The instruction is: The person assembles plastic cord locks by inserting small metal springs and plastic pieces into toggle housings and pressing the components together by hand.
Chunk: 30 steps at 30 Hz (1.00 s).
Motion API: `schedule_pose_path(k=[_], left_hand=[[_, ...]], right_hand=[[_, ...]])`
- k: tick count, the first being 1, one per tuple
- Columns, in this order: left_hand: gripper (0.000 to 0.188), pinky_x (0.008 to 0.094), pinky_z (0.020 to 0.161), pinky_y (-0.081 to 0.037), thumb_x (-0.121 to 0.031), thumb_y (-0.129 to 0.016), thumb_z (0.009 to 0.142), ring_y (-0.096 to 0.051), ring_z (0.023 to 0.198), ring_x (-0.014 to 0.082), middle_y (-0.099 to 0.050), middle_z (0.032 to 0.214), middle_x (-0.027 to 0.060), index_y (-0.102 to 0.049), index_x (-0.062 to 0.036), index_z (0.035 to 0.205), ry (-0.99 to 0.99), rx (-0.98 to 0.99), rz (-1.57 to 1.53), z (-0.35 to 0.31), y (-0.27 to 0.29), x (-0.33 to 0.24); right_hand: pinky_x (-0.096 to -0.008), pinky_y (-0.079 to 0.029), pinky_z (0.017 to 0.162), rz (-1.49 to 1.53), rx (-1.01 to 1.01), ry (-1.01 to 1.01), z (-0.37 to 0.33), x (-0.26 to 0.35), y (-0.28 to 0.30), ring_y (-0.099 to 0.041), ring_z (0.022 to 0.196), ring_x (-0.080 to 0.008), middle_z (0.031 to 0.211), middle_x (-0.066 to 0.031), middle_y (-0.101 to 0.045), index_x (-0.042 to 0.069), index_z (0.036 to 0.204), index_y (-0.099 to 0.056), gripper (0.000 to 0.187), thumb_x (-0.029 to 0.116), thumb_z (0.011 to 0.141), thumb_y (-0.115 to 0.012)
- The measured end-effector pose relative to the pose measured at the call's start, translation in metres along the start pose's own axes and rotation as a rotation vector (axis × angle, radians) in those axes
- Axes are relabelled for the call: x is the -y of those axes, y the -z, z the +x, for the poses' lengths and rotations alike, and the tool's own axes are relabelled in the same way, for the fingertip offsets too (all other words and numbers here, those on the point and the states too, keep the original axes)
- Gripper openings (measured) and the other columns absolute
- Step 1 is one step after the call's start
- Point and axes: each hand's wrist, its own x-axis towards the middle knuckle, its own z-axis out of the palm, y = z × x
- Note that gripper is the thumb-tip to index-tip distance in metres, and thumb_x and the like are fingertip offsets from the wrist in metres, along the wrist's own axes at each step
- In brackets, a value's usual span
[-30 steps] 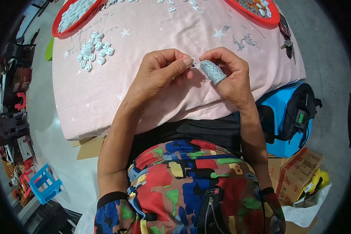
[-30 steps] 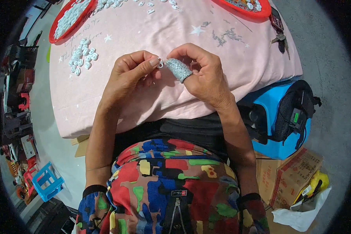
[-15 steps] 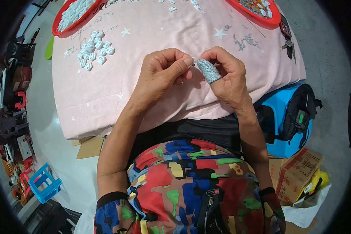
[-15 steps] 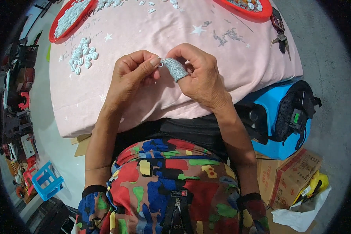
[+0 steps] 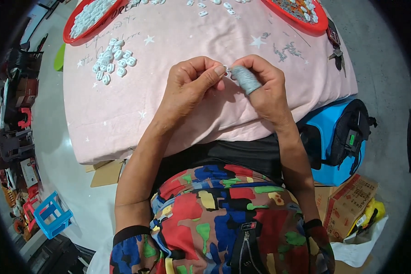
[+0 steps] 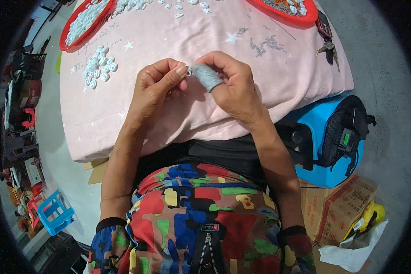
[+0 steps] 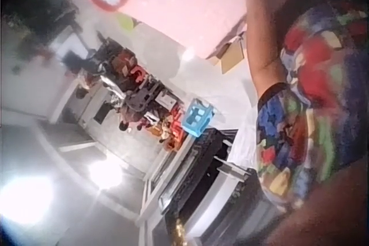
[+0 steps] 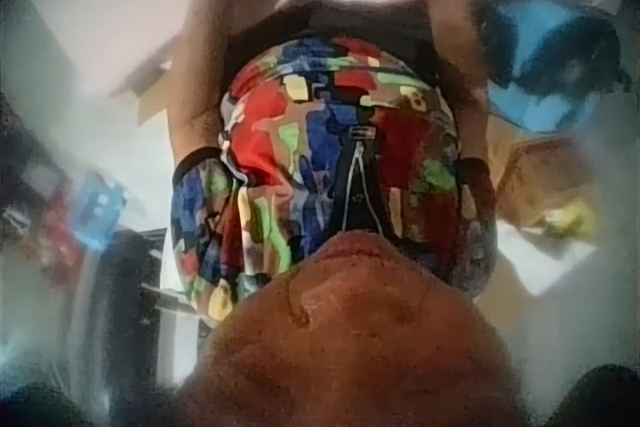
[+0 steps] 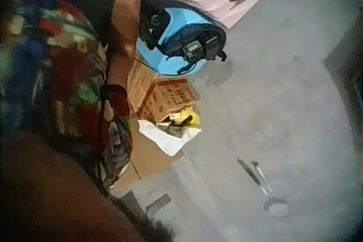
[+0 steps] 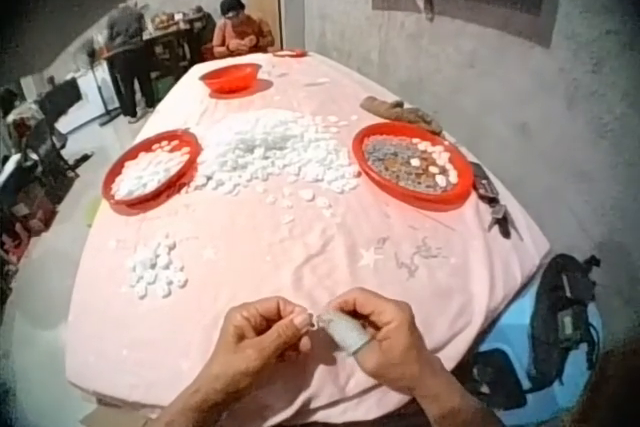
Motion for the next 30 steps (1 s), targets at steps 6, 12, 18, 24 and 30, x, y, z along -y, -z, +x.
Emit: schedule_pose_path(k=[6,12,18,24,30], left_hand=[[0.018,0.0164,0.059,-0.04,-0.021,-0.064,0.093,-0.053,0.066,0.0026,-0.063,0.073,-0.0013,-0.066,-0.0033,0.092,-0.011,-0.005,0.047,0.001,0.002,0.0],[0.017,0.017,0.059,-0.04,-0.02,-0.064,0.093,-0.054,0.066,0.0034,-0.063,0.074,-0.0008,-0.065,-0.0029,0.091,-0.035,0.024,0.054,0.001,0.0,0.0],[0.017,0.0152,0.059,-0.037,-0.024,-0.063,0.093,-0.049,0.063,0.001,-0.06,0.072,-0.0046,-0.066,-0.0074,0.091,-0.02,0.013,0.058,0.0,0.0,0.002],[0.018,0.0176,0.062,-0.042,-0.021,-0.064,0.093,-0.055,0.069,0.004,-0.063,0.075,-0.0006,-0.066,-0.0026,0.093,-0.021,0.0,0.024,0.002,0.001,0.0],[0.02,0.0162,0.06,-0.04,-0.026,-0.064,0.093,-0.052,0.066,0.0021,-0.06,0.073,-0.0035,-0.066,-0.0063,0.092,-0.009,0.057,0.067,0.001,0.003,-0.004]], right_hand=[[-0.0197,-0.047,0.075,-0.073,0.011,0.087,-0.002,0.004,0.002,-0.057,0.082,-0.0054,0.089,0.0,-0.062,0.0,0.101,-0.061,0.011,0.003,0.09,-0.06],[-0.0193,-0.047,0.071,-0.285,0.013,0.16,0.001,-0.001,0.006,-0.057,0.08,-0.0049,0.086,0.0011,-0.06,0.001,0.098,-0.061,0.013,-0.003,0.086,-0.062],[-0.0232,-0.045,0.057,-0.298,-0.034,0.261,0.004,0.003,-0.003,-0.055,0.067,-0.0083,0.08,-0.0035,-0.06,0.002,0.092,-0.061,0.015,-0.006,0.079,-0.063],[-0.0188,-0.046,0.061,-0.324,-0.014,0.215,0.005,0.007,-0.002,-0.055,0.07,-0.0045,0.079,0.0005,-0.059,0.001,0.093,-0.061,0.012,-0.004,0.082,-0.062],[-0.0196,-0.041,0.056,-0.495,0.108,0.262,0.014,0.02,0.013,-0.051,0.065,-0.0043,0.076,-0.0004,-0.058,0.001,0.091,-0.061,0.011,-0.002,0.081,-0.063]])
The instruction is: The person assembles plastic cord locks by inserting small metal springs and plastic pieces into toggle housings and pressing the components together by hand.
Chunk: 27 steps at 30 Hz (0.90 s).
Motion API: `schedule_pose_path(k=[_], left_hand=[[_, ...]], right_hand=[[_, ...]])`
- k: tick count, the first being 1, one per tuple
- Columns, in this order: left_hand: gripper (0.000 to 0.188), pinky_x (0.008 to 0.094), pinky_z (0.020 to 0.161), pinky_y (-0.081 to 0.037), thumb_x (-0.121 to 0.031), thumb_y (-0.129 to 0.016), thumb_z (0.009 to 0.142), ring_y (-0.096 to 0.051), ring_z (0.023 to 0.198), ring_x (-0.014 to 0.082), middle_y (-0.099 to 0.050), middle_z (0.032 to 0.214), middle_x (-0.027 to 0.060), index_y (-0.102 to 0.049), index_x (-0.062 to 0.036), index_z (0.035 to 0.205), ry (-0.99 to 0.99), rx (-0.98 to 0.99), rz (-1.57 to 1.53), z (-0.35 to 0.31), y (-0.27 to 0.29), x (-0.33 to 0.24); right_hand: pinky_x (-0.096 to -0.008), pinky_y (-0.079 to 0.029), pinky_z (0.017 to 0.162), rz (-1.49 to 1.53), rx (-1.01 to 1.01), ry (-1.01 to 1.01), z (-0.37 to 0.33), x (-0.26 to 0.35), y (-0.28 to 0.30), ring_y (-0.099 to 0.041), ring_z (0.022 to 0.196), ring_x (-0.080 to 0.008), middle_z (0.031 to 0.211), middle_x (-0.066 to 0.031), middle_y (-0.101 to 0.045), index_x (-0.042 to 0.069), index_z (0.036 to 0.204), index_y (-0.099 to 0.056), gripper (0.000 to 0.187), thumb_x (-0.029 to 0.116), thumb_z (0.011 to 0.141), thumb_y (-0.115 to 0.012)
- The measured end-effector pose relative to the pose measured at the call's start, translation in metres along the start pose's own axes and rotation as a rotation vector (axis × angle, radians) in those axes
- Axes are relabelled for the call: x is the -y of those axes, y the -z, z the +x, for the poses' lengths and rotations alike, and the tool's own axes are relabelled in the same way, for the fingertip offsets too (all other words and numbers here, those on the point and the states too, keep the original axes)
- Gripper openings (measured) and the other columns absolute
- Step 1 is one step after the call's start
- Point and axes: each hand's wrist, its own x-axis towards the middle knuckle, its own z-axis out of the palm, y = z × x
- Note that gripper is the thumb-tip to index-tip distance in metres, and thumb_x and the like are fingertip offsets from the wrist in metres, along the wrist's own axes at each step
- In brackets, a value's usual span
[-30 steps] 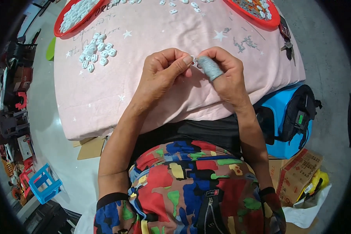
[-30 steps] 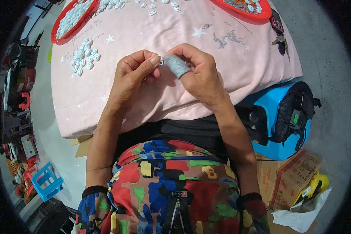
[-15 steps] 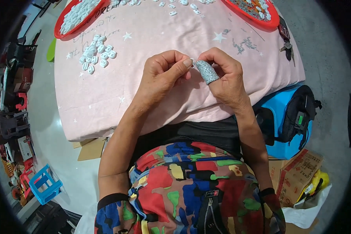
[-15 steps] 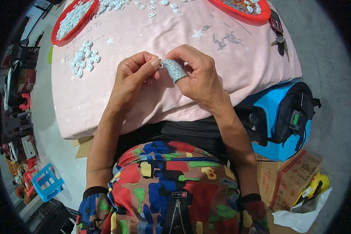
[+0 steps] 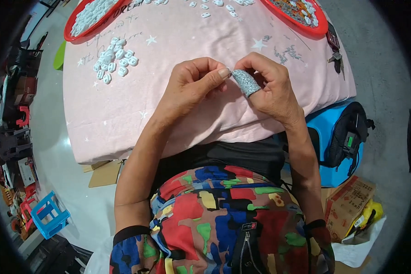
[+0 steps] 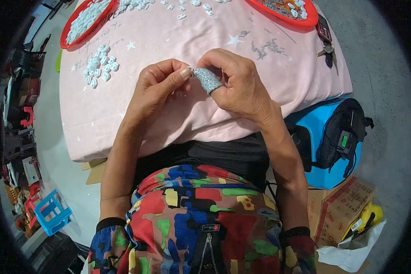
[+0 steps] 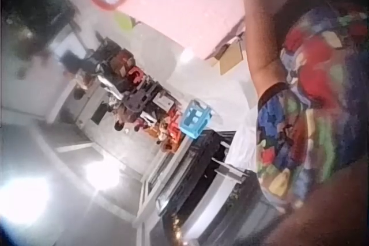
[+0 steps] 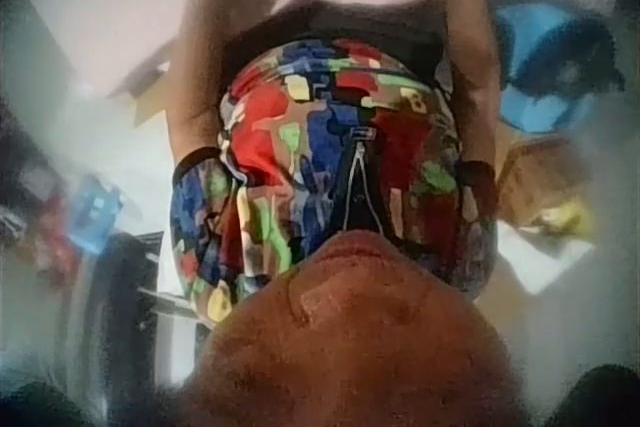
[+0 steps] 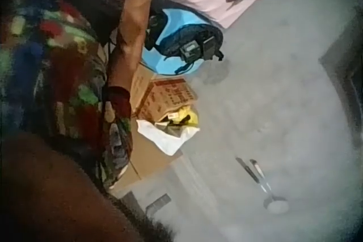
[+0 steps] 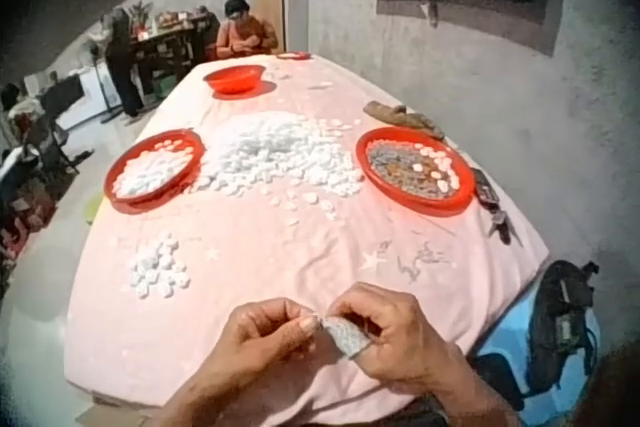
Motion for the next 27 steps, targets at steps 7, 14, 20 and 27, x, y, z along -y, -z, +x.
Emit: schedule_pose_path(k=[7,14,20,27], left_hand=[[0.02,0.0185,0.06,-0.042,-0.023,-0.065,0.091,-0.055,0.067,0.0043,-0.062,0.075,-0.0014,-0.066,-0.0034,0.088,0.003,0.002,-0.044,0.003,0.005,0.002],[0.016,0.0159,0.053,-0.035,-0.02,-0.062,0.09,-0.045,0.058,0.0012,-0.055,0.068,-0.0047,-0.065,-0.004,0.087,0.007,-0.089,-0.19,0.006,0.007,0.001],[0.017,0.0164,0.051,-0.031,-0.021,-0.062,0.089,-0.043,0.056,0.0018,-0.052,0.065,-0.0047,-0.064,-0.0035,0.087,0.021,-0.125,-0.215,0.003,0.008,0.0],[0.019,0.0167,0.052,-0.034,-0.022,-0.063,0.09,-0.044,0.056,0.0027,-0.054,0.066,-0.0038,-0.065,-0.0035,0.09,0.024,-0.119,-0.265,0.002,0.009,0.0]], right_hand=[[-0.0196,-0.038,0.053,0.011,-0.031,0.075,0.005,0.007,-0.004,-0.048,0.06,-0.0047,0.075,-0.0006,-0.058,0.001,0.09,-0.061,0.015,-0.004,0.076,-0.063],[-0.0233,-0.043,0.057,-0.179,-0.081,-0.029,0.069,-0.041,0.021,-0.052,0.066,-0.0058,0.08,-0.0024,-0.061,0.003,0.105,-0.067,0.028,0.002,0.081,-0.054],[-0.048,-0.047,0.083,-0.61,-0.112,0.052,0.12,-0.042,0.014,-0.061,0.092,-0.04,0.092,-0.0257,-0.064,0.002,0.1,-0.068,0.028,0.009,0.081,-0.048],[-0.0495,-0.046,0.082,-0.603,0.005,0.213,0.096,-0.015,0.014,-0.058,0.092,-0.0439,0.092,-0.0269,-0.062,-0.005,0.101,-0.061,0.028,-0.001,0.077,-0.046]])
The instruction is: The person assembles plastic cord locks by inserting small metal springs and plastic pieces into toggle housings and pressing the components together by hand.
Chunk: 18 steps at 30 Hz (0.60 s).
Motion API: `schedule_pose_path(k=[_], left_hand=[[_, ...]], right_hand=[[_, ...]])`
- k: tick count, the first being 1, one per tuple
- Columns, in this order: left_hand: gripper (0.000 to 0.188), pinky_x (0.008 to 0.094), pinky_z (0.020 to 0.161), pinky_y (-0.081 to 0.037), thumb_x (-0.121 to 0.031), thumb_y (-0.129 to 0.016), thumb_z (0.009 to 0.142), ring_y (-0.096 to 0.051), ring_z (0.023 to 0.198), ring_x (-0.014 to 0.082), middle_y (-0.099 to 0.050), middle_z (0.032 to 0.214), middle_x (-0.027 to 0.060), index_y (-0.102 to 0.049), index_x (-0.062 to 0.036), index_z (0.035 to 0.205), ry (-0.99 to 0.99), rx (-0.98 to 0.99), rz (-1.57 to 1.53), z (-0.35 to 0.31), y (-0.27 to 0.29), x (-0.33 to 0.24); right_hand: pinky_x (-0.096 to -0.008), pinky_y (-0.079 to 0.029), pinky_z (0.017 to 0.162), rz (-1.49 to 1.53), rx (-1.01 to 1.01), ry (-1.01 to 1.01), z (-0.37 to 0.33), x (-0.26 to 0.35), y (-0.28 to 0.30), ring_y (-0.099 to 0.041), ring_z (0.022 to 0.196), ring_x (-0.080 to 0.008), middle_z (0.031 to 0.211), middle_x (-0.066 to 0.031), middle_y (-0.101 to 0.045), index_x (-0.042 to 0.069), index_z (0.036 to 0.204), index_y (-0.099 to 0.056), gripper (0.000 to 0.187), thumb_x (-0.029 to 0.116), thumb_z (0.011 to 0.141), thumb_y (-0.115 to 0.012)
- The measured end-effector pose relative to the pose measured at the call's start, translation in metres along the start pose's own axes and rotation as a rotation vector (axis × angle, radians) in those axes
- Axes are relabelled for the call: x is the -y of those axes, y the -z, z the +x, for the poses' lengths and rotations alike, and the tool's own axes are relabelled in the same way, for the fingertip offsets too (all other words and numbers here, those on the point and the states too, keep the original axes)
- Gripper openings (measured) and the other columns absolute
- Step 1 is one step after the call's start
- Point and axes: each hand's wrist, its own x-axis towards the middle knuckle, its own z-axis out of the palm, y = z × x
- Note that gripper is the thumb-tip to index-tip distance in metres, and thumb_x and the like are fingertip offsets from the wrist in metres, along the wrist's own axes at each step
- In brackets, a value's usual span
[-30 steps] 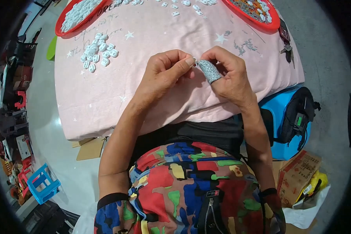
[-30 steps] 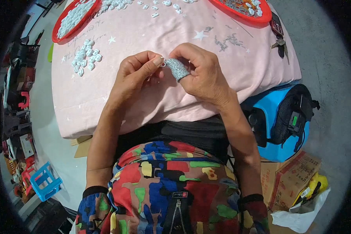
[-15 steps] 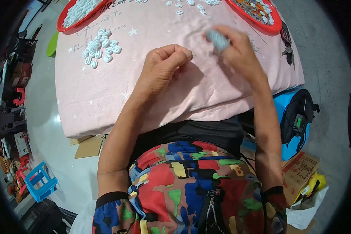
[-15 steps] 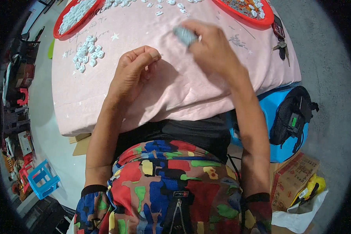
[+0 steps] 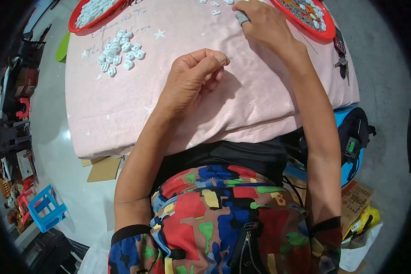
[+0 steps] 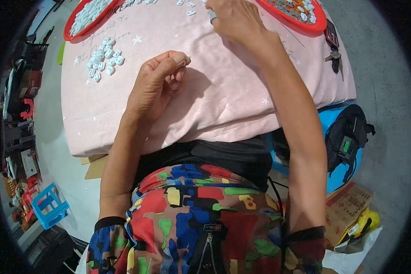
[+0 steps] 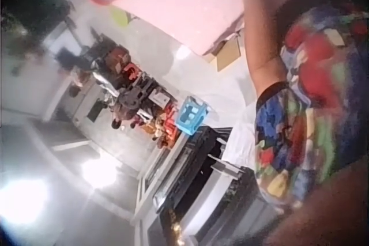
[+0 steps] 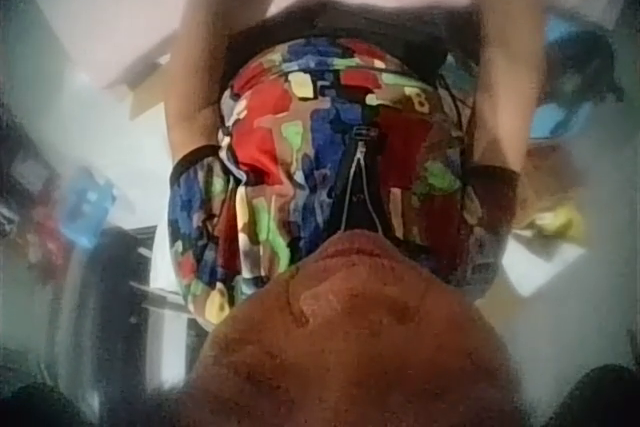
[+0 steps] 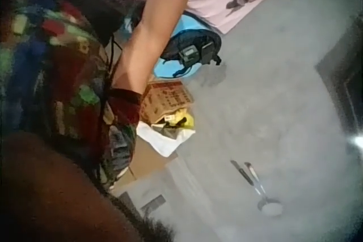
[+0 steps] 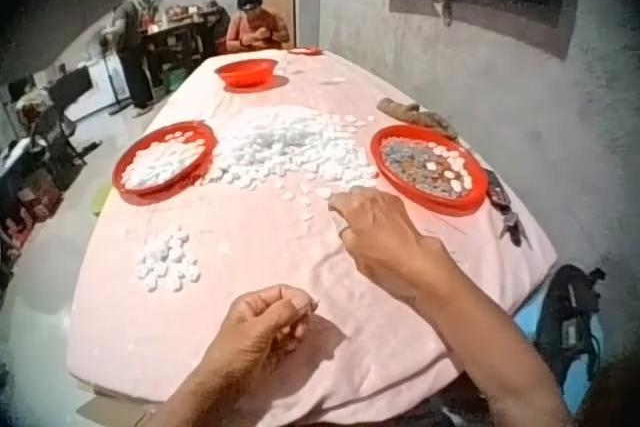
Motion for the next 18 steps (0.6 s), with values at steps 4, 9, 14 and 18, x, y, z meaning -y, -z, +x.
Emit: schedule_pose_path(k=[4,9,14,18], left_hand=[[0.018,0.0164,0.054,-0.036,-0.022,-0.065,0.091,-0.047,0.058,0.0026,-0.056,0.067,-0.0033,-0.066,-0.0038,0.091,0.011,0.035,-0.033,0.003,-0.006,0.001],[0.015,0.0156,0.054,-0.036,-0.02,-0.065,0.091,-0.047,0.059,0.0022,-0.056,0.068,-0.0044,-0.065,-0.0053,0.09,-0.018,-0.014,0.052,-0.002,-0.008,0.003],[0.016,0.0159,0.057,-0.039,-0.02,-0.064,0.091,-0.05,0.063,0.0019,-0.058,0.071,-0.0033,-0.065,-0.0039,0.089,-0.093,-0.024,0.151,-0.002,-0.011,0.008],[0.017,0.016,0.058,-0.04,-0.02,-0.063,0.092,-0.05,0.063,0.0021,-0.058,0.071,-0.0037,-0.065,-0.0034,0.089,-0.141,-0.006,0.147,-0.002,-0.011,0.011]], right_hand=[[-0.0207,-0.045,0.06,0.392,0.005,-0.253,-0.03,-0.012,-0.011,-0.055,0.071,-0.0063,0.086,-0.0047,-0.066,0.003,0.112,-0.067,0.03,0.002,0.085,-0.053],[-0.0151,-0.043,0.054,1.291,0.035,-0.699,-0.07,0.026,0.0,-0.058,0.071,-0.0052,0.094,-0.0051,-0.068,0.001,0.119,-0.063,0.03,-0.003,0.091,-0.051],[-0.0144,-0.044,0.05,1.334,0.035,-0.717,-0.085,0.035,0.002,-0.063,0.075,-0.0057,0.1,-0.0096,-0.07,-0.001,0.116,-0.062,0.026,0.001,0.091,-0.055],[-0.0134,-0.043,0.049,1.362,0.052,-0.747,-0.089,0.047,0.005,-0.063,0.075,-0.0067,0.1,-0.0116,-0.07,-0.002,0.116,-0.062,0.026,0.002,0.091,-0.054]])
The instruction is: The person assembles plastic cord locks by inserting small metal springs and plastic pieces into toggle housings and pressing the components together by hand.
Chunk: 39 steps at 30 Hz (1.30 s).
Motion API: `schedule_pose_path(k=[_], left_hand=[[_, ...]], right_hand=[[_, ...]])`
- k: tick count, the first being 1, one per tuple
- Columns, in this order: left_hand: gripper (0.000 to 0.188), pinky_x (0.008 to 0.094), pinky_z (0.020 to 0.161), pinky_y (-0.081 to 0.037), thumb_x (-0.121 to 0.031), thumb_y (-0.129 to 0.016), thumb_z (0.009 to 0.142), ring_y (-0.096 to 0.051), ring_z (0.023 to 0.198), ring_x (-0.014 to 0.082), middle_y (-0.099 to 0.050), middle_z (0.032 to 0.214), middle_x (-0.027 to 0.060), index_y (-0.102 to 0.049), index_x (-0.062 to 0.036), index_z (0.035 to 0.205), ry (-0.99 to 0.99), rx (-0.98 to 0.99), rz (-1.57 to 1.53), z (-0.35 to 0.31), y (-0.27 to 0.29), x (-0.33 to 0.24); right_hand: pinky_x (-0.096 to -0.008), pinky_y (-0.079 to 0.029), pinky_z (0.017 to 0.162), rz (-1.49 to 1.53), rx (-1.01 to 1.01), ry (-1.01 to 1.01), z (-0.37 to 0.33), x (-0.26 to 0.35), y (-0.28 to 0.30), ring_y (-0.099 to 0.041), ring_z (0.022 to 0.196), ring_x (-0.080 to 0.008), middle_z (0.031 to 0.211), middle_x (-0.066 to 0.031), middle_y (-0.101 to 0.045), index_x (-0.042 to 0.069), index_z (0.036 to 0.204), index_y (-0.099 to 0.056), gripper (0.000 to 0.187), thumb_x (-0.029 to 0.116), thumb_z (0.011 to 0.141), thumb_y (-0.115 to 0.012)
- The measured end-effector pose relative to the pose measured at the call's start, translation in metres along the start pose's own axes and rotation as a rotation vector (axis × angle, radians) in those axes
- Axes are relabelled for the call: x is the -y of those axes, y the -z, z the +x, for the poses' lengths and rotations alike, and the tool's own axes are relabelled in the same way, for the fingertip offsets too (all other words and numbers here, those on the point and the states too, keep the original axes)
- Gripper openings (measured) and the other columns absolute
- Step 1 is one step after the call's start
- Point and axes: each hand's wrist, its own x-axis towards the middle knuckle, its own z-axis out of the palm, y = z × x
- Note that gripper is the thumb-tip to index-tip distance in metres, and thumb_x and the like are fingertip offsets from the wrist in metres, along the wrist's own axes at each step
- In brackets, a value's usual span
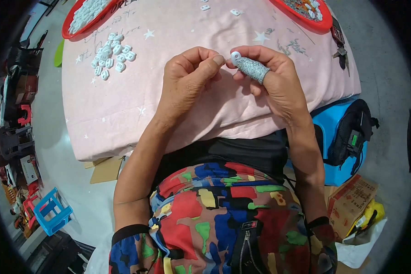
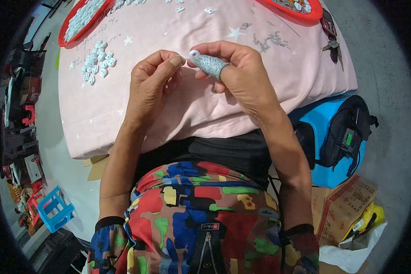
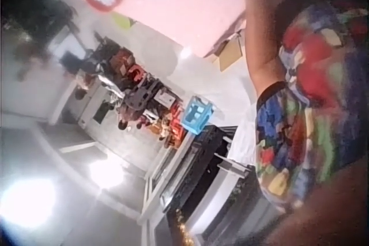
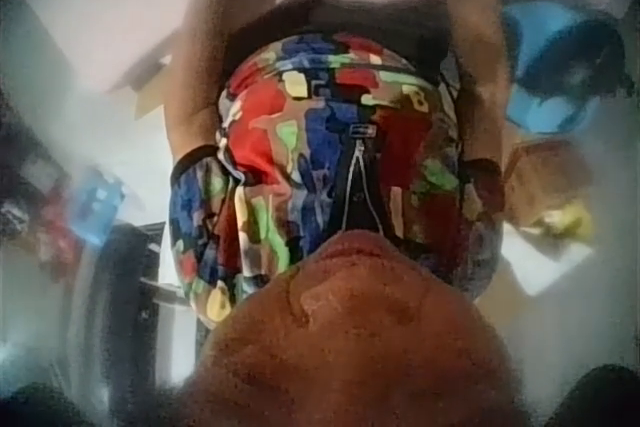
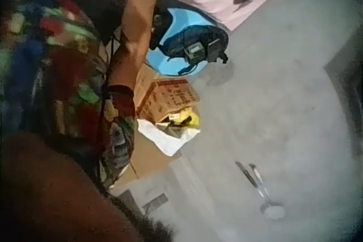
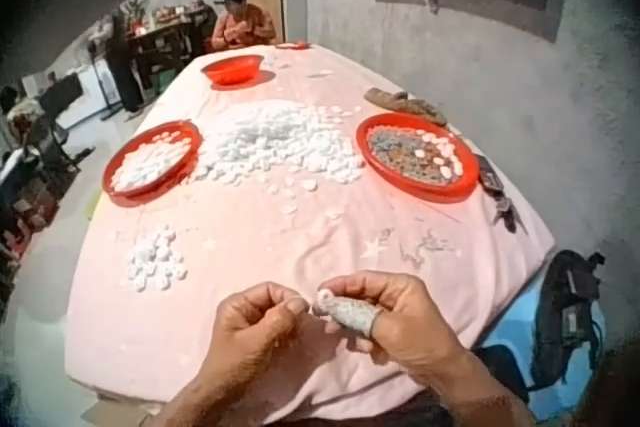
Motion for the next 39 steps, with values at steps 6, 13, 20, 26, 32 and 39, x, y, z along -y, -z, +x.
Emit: schedule_pose_path(k=[6,13,20,26,32,39], left_hand=[[0.014,0.0173,0.058,-0.041,-0.016,-0.064,0.092,-0.051,0.063,0.0022,-0.058,0.072,-0.0038,-0.064,-0.0022,0.089,-0.051,0.0,0.009,-0.003,-0.002,0.002],[0.014,0.0169,0.058,-0.043,-0.016,-0.066,0.091,-0.052,0.065,0.0016,-0.059,0.073,-0.0038,-0.063,-0.0019,0.09,-0.1,-0.024,0.087,-0.005,-0.004,0.001],[0.014,0.0165,0.058,-0.041,-0.015,-0.066,0.091,-0.051,0.065,0.0009,-0.059,0.074,-0.0043,-0.063,-0.0014,0.089,-0.118,-0.009,0.103,-0.004,-0.003,0.005],[0.014,0.0163,0.06,-0.042,-0.015,-0.066,0.091,-0.053,0.067,0.0019,-0.062,0.075,-0.0025,-0.066,-0.0005,0.093,-0.109,-0.001,0.128,-0.004,-0.003,0.006],[0.019,0.0177,0.061,-0.046,-0.015,-0.063,0.094,-0.058,0.069,0.0046,-0.069,0.08,0.0047,-0.068,0.0007,0.103,-0.062,0.048,0.068,-0.006,0.0,0.0],[0.019,0.0176,0.059,-0.046,-0.016,-0.061,0.094,-0.058,0.065,0.005,-0.069,0.078,0.0046,-0.068,0.0013,0.101,-0.058,0.054,0.06,-0.006,-0.001,0.003]], right_hand=[[-0.0123,-0.039,0.046,0.167,-0.006,-0.045,-0.005,-0.014,0.004,-0.061,0.069,-0.0044,0.088,-0.0101,-0.068,-0.002,0.118,-0.061,0.029,0.002,0.091,-0.051],[-0.0127,-0.038,0.045,0.126,-0.048,-0.033,-0.008,-0.013,0.0,-0.053,0.058,-0.0025,0.08,-0.0055,-0.064,-0.002,0.118,-0.061,0.028,0.001,0.091,-0.052],[-0.0139,-0.035,0.046,-0.047,-0.103,0.042,-0.012,-0.007,-0.008,-0.05,0.057,-0.0017,0.078,-0.002,-0.062,-0.001,0.113,-0.066,0.026,0.0,0.089,-0.053],[-0.0142,-0.034,0.047,-0.13,-0.108,0.152,-0.009,-0.01,-0.009,-0.049,0.058,-0.0004,0.077,0.0,-0.063,-0.001,0.11,-0.067,0.025,0.0,0.088,-0.057],[-0.0142,-0.036,0.049,-0.151,-0.085,0.223,-0.009,-0.006,-0.006,-0.049,0.059,0.0,0.08,0.0003,-0.065,0.0,0.11,-0.068,0.024,0.0,0.088,-0.057],[-0.0146,-0.042,0.054,-0.165,-0.078,0.22,-0.009,-0.009,-0.007,-0.055,0.066,-0.0014,0.09,-0.0024,-0.068,-0.001,0.111,-0.067,0.024,-0.001,0.088,-0.059]])
